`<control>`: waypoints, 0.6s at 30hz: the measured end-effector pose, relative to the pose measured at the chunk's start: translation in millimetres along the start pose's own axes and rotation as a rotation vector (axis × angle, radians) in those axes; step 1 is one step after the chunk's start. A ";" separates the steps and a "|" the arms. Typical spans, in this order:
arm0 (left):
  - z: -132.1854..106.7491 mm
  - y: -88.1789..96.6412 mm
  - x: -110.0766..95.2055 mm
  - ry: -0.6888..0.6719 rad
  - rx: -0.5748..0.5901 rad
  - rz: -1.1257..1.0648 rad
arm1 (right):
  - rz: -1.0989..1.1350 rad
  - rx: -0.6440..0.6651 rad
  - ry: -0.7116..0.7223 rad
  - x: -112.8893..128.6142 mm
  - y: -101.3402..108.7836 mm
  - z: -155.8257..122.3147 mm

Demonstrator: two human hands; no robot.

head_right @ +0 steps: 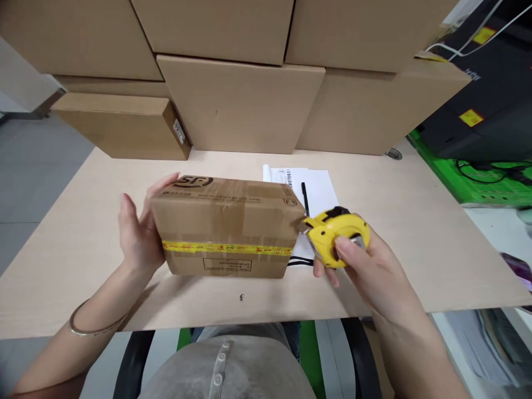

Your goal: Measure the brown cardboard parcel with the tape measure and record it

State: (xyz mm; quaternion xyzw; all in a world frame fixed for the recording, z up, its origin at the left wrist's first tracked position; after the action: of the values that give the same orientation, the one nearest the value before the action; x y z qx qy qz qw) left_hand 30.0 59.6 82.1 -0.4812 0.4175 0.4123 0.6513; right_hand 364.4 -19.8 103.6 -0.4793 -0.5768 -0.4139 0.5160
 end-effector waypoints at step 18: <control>-7.0 -3.8 24.2 -0.117 0.338 -0.042 | -0.651 0.410 0.479 84.2 -75.9 53.9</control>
State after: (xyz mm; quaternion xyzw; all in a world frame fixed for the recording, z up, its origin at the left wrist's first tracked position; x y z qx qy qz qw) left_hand 40.1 55.3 59.1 -0.3487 0.4319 0.3499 0.7546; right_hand 278.6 28.1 181.7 -0.0515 -0.6322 -0.5308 0.5621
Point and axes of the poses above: each hand's wrist, its own z-axis towards the middle knuckle, its own y-axis out of the back of the hand, x = y × z, the point moved 8 cm from there along z, towards the middle knuckle, and after that the axes turned 11 degrees about x, right-handed, at the moved point
